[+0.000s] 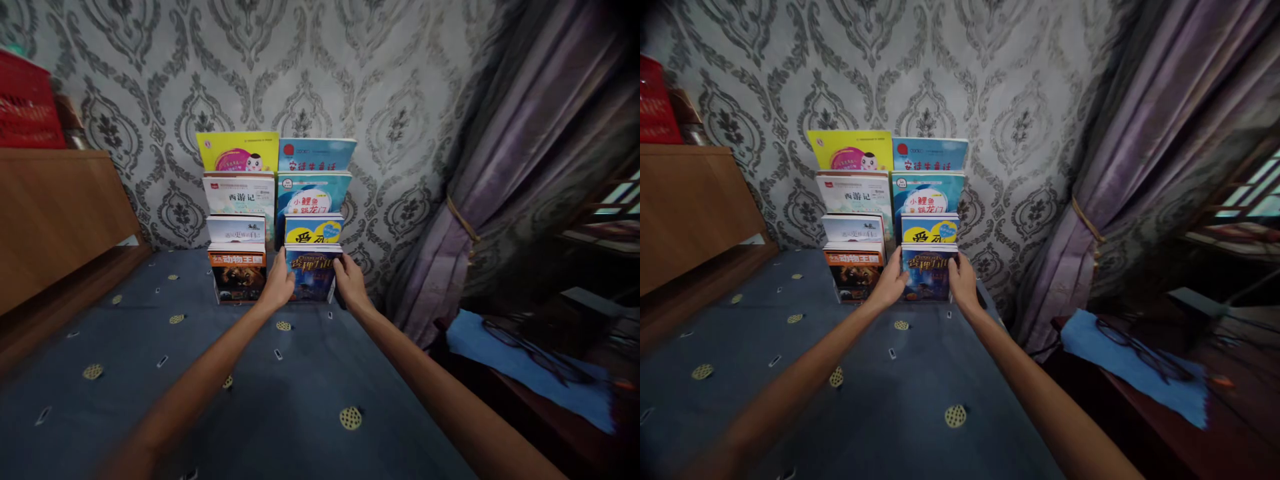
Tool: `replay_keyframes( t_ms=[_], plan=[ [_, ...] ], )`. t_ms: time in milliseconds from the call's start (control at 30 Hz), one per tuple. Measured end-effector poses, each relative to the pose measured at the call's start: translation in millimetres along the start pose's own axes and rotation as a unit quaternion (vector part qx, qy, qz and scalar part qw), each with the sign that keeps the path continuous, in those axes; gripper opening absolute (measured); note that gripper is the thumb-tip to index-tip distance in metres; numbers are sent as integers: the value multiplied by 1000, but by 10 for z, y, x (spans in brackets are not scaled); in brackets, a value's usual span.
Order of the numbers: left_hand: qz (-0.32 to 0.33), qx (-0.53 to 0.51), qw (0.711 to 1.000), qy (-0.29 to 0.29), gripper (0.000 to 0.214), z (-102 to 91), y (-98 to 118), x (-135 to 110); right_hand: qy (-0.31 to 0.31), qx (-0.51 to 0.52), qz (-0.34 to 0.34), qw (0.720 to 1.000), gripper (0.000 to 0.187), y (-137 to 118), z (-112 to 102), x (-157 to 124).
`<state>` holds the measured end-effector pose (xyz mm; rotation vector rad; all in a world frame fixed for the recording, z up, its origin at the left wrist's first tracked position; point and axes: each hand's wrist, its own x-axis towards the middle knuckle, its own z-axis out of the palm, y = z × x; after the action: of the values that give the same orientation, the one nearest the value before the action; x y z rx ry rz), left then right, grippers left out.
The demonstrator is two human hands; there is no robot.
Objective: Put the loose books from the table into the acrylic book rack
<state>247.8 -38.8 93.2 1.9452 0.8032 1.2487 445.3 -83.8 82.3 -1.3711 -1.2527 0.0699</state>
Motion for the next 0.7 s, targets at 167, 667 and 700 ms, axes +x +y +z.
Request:
replay_keyframes(
  t_ms=[167, 667, 700],
  plan=[
    [8, 1, 1000, 3, 79, 13, -16, -30, 9, -30, -9, 999, 43, -48, 36, -42],
    [104, 41, 994, 6, 65, -309, 186, -311, 72, -20, 43, 996, 55, -144, 16, -145],
    [131, 61, 989, 26, 59, -441, 221, -350, 100, -22, 36, 994, 57, -190, 1, -197]
  ],
)
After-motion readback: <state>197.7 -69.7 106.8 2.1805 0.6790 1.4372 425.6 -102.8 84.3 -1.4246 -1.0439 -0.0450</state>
